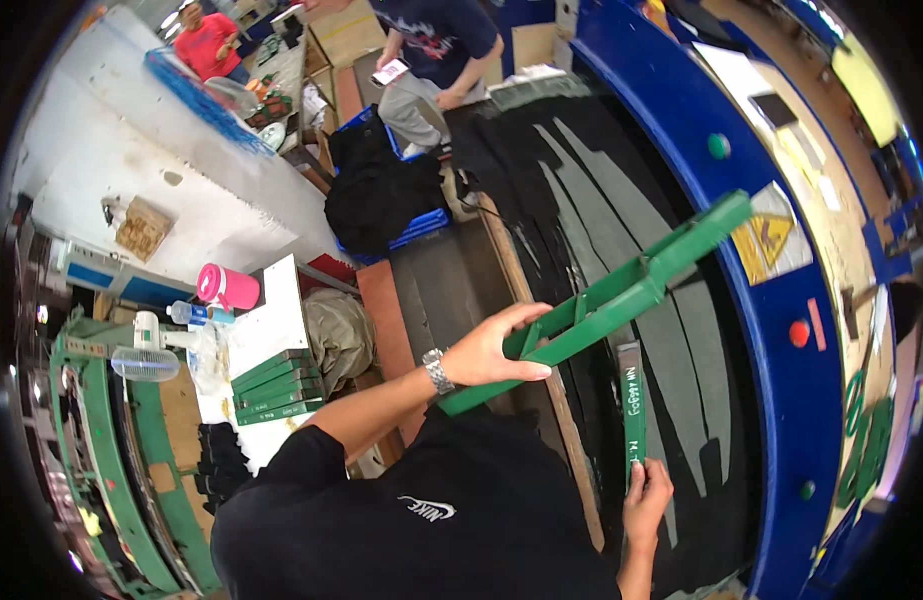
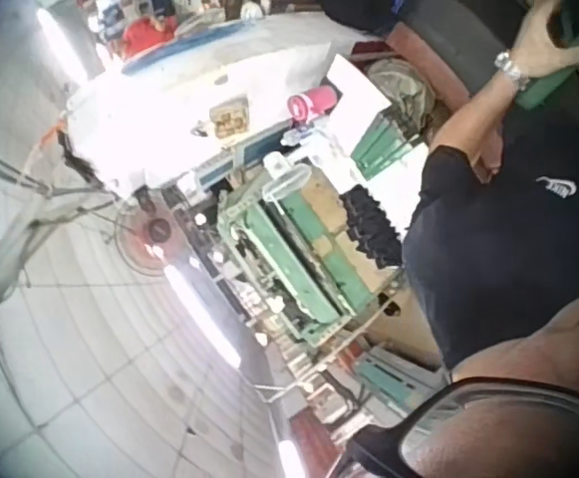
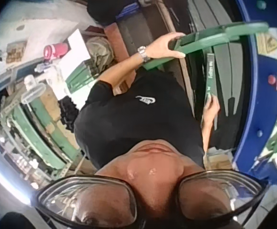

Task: The person places a green plastic template onto a large sheet of black fabric on a cutting machine. They adjust the template and fabric, then use the machine to cut the fabric. The person removes the cut fabric pieces and the template, then repeats the process with a new template and fabric sheet.

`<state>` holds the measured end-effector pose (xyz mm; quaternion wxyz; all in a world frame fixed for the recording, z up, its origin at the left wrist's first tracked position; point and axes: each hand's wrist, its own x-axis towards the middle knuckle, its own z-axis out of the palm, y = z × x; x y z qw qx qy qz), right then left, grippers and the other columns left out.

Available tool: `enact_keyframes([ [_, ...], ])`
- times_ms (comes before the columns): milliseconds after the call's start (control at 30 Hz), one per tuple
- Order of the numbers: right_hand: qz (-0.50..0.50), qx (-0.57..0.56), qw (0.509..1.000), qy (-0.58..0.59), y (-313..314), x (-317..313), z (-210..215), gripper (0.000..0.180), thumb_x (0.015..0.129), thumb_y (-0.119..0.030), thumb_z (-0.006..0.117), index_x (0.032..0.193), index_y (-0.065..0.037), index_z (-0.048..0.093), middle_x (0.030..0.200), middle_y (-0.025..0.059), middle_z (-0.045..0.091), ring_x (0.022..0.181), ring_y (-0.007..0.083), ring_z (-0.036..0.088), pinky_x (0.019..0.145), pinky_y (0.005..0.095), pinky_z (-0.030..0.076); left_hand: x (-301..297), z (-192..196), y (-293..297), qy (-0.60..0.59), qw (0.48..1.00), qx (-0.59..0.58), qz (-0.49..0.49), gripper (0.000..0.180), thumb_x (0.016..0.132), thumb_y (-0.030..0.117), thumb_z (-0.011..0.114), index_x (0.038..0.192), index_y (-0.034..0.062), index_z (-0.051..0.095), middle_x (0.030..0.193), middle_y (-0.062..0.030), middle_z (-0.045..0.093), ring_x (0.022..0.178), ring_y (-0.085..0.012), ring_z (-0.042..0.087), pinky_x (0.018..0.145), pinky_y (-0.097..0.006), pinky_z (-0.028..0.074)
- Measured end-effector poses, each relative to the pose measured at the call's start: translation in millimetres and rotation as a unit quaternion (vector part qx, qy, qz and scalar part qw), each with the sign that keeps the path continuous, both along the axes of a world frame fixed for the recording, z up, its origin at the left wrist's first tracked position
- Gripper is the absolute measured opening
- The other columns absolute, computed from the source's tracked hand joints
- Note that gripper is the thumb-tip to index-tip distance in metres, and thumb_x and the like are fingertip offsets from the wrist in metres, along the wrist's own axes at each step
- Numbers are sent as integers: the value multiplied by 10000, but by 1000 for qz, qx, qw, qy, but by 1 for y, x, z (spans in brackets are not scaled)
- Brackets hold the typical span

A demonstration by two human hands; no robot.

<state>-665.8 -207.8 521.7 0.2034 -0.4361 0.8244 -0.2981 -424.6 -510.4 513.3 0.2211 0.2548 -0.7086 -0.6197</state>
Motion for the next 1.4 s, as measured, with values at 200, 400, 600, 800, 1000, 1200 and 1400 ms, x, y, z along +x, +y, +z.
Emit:
enact_keyframes([
  [200,5,-27,996,-85,-77,-14,13,204,1029,-95,590,886,51,595,730,18,509,719,94,455,627,313,407,-2,-45,8,28,981,171,84,983,863,389,849,1620,77,303,1237,-107,618,1112,-183,605,954,-347,510],
  [400,25,-36,990,-136,-117,-25,20,231,1039,-154,597,953,51,660,772,13,581,759,91,509,688,288,449,-7,-53,8,55,965,227,119,900,941,401,779,1633,106,287,1150,-77,646,1033,-135,616,895,-329,526],
  [600,-27,-16,969,-246,-113,-29,20,197,1062,-154,601,1020,11,700,844,-61,632,764,28,536,704,233,450,1,-69,-4,22,963,250,102,880,954,410,763,1633,101,296,1112,-74,658,1012,-128,609,911,-321,499],
  [800,-5,18,984,-176,-106,-22,34,176,1037,-124,618,996,32,688,767,13,595,740,61,516,679,284,452,-1,-75,-16,-3,972,225,72,891,957,449,750,1630,82,297,1123,-109,670,1031,-159,618,939,-341,498],
  [1000,99,34,994,-22,-100,-4,64,154,962,-88,685,1022,53,699,860,196,669,777,297,666,727,398,498,19,-75,-43,-17,974,222,49,900,948,472,754,1622,69,314,1153,-137,676,1059,-174,622,933,-351,502],
  [1200,228,72,971,-22,-129,36,80,140,919,-63,717,1017,37,718,887,214,665,826,410,652,735,439,510,72,-67,-59,-43,975,218,23,859,942,390,775,1633,155,322,1170,-91,663,1060,-136,598,930,-321,488],
  [1400,405,60,912,-9,-199,90,71,122,911,-90,719,980,11,720,838,189,630,815,408,638,721,477,499,151,-70,-76,-27,974,222,40,930,911,453,799,1645,170,303,1189,-127,666,1094,-176,625,962,-336,496],
])
